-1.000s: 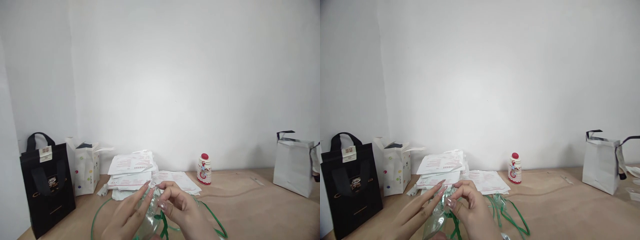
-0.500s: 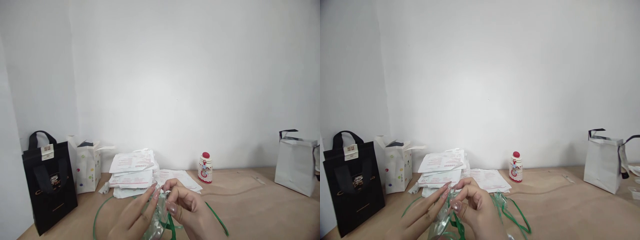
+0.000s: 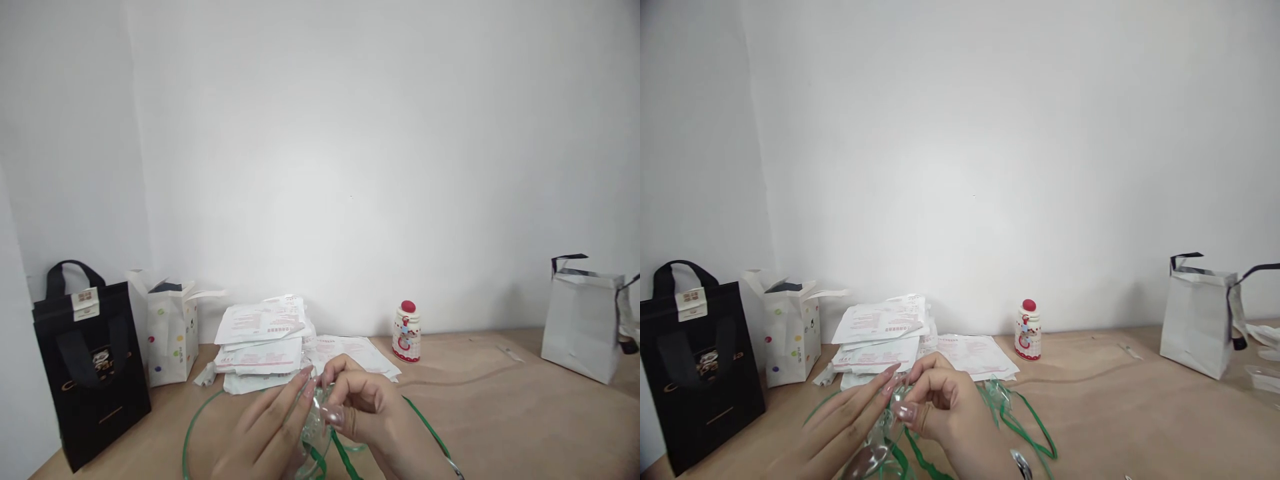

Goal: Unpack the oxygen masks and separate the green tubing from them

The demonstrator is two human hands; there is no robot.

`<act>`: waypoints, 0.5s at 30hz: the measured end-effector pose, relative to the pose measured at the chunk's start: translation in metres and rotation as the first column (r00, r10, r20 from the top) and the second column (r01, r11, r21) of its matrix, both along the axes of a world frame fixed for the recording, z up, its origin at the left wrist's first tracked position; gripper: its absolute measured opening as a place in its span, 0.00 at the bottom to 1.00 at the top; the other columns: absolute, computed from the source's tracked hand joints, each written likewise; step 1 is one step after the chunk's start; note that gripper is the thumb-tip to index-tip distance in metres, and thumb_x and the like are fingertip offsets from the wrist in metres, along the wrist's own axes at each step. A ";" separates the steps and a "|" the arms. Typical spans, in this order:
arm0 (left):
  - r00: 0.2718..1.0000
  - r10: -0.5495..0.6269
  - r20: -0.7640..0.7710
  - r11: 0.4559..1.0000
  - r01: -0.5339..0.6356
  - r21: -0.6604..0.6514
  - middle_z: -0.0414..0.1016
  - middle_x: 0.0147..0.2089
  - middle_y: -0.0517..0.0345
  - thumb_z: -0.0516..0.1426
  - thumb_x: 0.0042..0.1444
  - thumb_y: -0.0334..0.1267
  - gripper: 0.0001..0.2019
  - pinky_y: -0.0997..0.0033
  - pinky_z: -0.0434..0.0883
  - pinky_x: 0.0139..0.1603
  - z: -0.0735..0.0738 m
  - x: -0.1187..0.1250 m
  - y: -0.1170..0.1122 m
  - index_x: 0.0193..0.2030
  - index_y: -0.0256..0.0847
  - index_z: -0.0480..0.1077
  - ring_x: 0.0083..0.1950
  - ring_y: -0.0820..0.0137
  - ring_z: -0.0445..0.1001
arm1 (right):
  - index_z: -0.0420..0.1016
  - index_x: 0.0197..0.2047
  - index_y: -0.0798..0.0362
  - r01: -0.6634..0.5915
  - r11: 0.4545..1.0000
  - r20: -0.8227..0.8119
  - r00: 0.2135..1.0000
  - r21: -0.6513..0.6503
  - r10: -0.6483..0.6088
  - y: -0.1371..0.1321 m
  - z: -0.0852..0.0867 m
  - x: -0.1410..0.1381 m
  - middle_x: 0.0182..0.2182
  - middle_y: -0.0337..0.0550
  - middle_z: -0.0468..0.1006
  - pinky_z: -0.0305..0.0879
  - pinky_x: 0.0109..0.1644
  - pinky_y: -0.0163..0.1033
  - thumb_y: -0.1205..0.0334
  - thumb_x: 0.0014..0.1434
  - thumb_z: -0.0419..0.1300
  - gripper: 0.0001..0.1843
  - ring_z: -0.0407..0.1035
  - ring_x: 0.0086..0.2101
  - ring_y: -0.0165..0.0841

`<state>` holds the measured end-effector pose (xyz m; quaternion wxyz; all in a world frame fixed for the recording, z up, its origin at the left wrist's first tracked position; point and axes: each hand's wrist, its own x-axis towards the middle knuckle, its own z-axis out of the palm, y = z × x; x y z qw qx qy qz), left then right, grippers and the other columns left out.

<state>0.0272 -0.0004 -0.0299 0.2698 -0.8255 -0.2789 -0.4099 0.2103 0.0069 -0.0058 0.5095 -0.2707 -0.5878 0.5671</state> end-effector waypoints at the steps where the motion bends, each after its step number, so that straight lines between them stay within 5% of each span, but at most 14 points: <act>1: 0.997 0.004 -0.079 0.999 -0.001 0.034 0.73 0.53 0.56 0.47 0.60 0.32 0.20 0.76 0.70 0.50 0.002 -0.003 0.002 0.60 0.43 0.60 0.51 0.71 0.73 | 0.74 0.20 0.55 0.007 1.000 0.006 1.000 0.001 -0.007 0.002 -0.001 -0.001 0.35 0.39 0.62 0.59 0.30 0.31 0.57 0.40 0.70 0.11 0.60 0.28 0.25; 4: 0.976 0.051 -0.210 0.996 -0.036 0.076 0.71 0.55 0.52 0.47 0.58 0.29 0.21 0.78 0.69 0.50 0.005 -0.011 0.007 0.59 0.37 0.60 0.53 0.70 0.72 | 0.73 0.19 0.55 0.067 0.998 0.042 0.997 0.017 -0.067 0.004 -0.001 -0.006 0.34 0.40 0.62 0.61 0.35 0.34 0.54 0.40 0.69 0.13 0.61 0.31 0.29; 9: 0.990 0.120 -0.075 0.992 -0.122 -0.018 0.68 0.59 0.56 0.41 0.60 0.31 0.23 0.74 0.71 0.47 -0.003 -0.016 0.006 0.61 0.45 0.58 0.52 0.69 0.72 | 0.71 0.21 0.53 0.253 0.943 0.162 0.943 0.215 -0.290 -0.005 0.000 -0.017 0.37 0.41 0.64 0.58 0.48 0.39 0.57 0.47 0.64 0.10 0.63 0.40 0.34; 15: 0.994 0.108 0.004 0.994 -0.108 0.013 0.75 0.51 0.62 0.47 0.59 0.33 0.26 0.82 0.73 0.43 -0.007 -0.015 0.005 0.64 0.50 0.52 0.46 0.73 0.76 | 0.75 0.23 0.50 0.108 0.913 0.281 0.931 0.395 -0.231 -0.022 0.007 -0.012 0.37 0.41 0.64 0.59 0.48 0.39 0.60 0.50 0.63 0.07 0.64 0.39 0.34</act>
